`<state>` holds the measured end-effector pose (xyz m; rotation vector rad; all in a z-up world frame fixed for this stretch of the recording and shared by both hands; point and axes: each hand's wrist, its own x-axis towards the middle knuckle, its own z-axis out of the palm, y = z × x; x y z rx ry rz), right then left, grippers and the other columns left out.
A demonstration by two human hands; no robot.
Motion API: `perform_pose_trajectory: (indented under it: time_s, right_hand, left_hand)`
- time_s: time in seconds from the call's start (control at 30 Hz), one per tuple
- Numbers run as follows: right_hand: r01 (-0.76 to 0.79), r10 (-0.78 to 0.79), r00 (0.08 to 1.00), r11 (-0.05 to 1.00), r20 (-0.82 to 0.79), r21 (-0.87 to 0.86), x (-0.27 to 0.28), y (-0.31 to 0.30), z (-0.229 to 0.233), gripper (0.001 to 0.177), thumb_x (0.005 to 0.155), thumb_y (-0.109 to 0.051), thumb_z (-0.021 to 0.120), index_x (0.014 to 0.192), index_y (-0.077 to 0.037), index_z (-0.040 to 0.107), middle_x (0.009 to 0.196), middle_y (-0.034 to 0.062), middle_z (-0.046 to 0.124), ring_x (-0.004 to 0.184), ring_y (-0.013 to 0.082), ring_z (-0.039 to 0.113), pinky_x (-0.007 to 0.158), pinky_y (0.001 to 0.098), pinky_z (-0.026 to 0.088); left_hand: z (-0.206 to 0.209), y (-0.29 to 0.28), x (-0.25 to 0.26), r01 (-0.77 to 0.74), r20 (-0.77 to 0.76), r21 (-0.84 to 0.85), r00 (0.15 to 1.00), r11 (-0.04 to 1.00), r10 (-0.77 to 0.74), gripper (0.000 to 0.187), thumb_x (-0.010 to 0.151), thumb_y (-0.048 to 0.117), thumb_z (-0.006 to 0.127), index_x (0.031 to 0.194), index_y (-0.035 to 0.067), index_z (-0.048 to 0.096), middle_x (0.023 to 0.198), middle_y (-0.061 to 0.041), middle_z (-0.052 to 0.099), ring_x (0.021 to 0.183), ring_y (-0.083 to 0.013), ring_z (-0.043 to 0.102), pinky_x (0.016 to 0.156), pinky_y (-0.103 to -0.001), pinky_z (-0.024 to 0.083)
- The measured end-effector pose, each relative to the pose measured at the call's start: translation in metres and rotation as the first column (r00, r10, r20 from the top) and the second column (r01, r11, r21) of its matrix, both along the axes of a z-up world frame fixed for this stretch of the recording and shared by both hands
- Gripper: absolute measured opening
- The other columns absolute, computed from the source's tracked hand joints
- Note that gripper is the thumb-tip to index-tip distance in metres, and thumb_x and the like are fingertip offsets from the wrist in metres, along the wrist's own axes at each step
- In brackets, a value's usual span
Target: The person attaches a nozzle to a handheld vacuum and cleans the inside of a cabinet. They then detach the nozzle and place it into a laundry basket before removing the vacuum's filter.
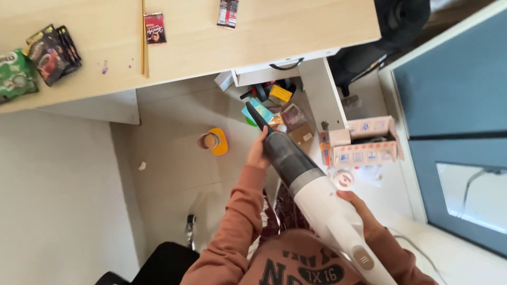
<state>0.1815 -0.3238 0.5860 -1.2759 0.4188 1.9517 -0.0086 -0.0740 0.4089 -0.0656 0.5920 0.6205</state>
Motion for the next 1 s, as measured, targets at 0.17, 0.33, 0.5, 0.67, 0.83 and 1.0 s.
perform_pose_trajectory:
  time_s: [0.17, 0.33, 0.5, 0.67, 0.83, 1.0]
  right_hand:
    - [0.103, -0.102, 0.994, 0.994, 0.032, -0.026, -0.015, -0.031, 0.010, 0.069, 0.083, -0.052, 0.061, 0.125, 0.002, 0.064, 0.104, 0.0234, 0.072, 0.088, 0.0341, 0.068, 0.079, 0.0460, 0.056]
    - [0.186, -0.186, 0.983, 0.983, 0.005, 0.010, -0.018, -0.049, 0.020, 0.070, 0.082, -0.052, 0.061, 0.126, 0.002, 0.063, 0.105, 0.0236, 0.071, 0.089, 0.0342, 0.068, 0.080, 0.0456, 0.056]
    - [0.280, -0.280, 0.960, 0.959, -0.022, 0.049, -0.004, -0.069, 0.022, 0.070, 0.081, -0.052, 0.061, 0.127, 0.002, 0.062, 0.106, 0.0239, 0.071, 0.089, 0.0342, 0.068, 0.080, 0.0451, 0.056]
    - [0.363, -0.362, 0.932, 0.930, -0.031, 0.051, 0.020, -0.101, 0.008, 0.071, 0.081, -0.051, 0.061, 0.128, 0.002, 0.062, 0.107, 0.0241, 0.071, 0.090, 0.0343, 0.069, 0.080, 0.0447, 0.056]
    - [0.382, -0.380, 0.924, 0.922, -0.039, 0.063, 0.077, -0.120, 0.008, 0.072, 0.080, -0.051, 0.062, 0.129, 0.002, 0.061, 0.108, 0.0244, 0.070, 0.091, 0.0344, 0.069, 0.081, 0.0442, 0.057]
    - [0.418, -0.419, 0.906, 0.908, 0.050, 0.039, 0.135, -0.136, 0.029, 0.073, 0.080, -0.053, 0.061, 0.130, 0.000, 0.061, 0.108, 0.0230, 0.070, 0.091, 0.0333, 0.068, 0.080, 0.0433, 0.057]
  left_hand:
    - [0.025, -0.017, 0.004, 0.002, 0.058, 0.038, 0.998, 0.999, -0.004, 0.038, 0.102, 0.035, 0.057, 0.120, 0.002, 0.061, 0.110, -0.017, 0.070, 0.103, -0.0326, 0.067, 0.100, -0.047, 0.051]
    - [0.016, -0.015, 0.022, 0.106, 0.045, -0.025, 0.993, 0.994, -0.105, 0.040, 0.105, 0.035, 0.058, 0.122, -0.002, 0.058, 0.107, -0.017, 0.070, 0.102, -0.0336, 0.066, 0.100, -0.047, 0.051]
    - [0.033, -0.026, 0.047, 0.011, 0.245, 0.097, 0.969, 0.995, -0.035, 0.032, 0.104, 0.035, 0.058, 0.117, 0.006, 0.061, 0.103, -0.010, 0.067, 0.096, -0.0292, 0.065, 0.093, -0.045, 0.052]
    - [0.019, -0.018, 0.098, 0.212, 0.045, 0.173, 0.974, 0.962, -0.223, 0.032, 0.104, 0.034, 0.057, 0.111, 0.003, 0.059, 0.101, -0.010, 0.066, 0.094, -0.0286, 0.065, 0.091, -0.044, 0.053]
    - [-0.011, -0.026, 0.185, 0.256, -0.099, 0.071, 0.963, 0.964, -0.249, 0.027, 0.102, 0.029, 0.058, 0.108, 0.003, 0.062, 0.099, -0.012, 0.068, 0.091, -0.0287, 0.065, 0.091, -0.042, 0.054]
    - [-0.017, -0.043, 0.277, 0.326, -0.179, 0.097, 0.935, 0.940, -0.306, 0.032, 0.106, 0.031, 0.057, 0.103, -0.001, 0.062, 0.096, -0.013, 0.068, 0.089, -0.0271, 0.065, 0.089, -0.038, 0.053]
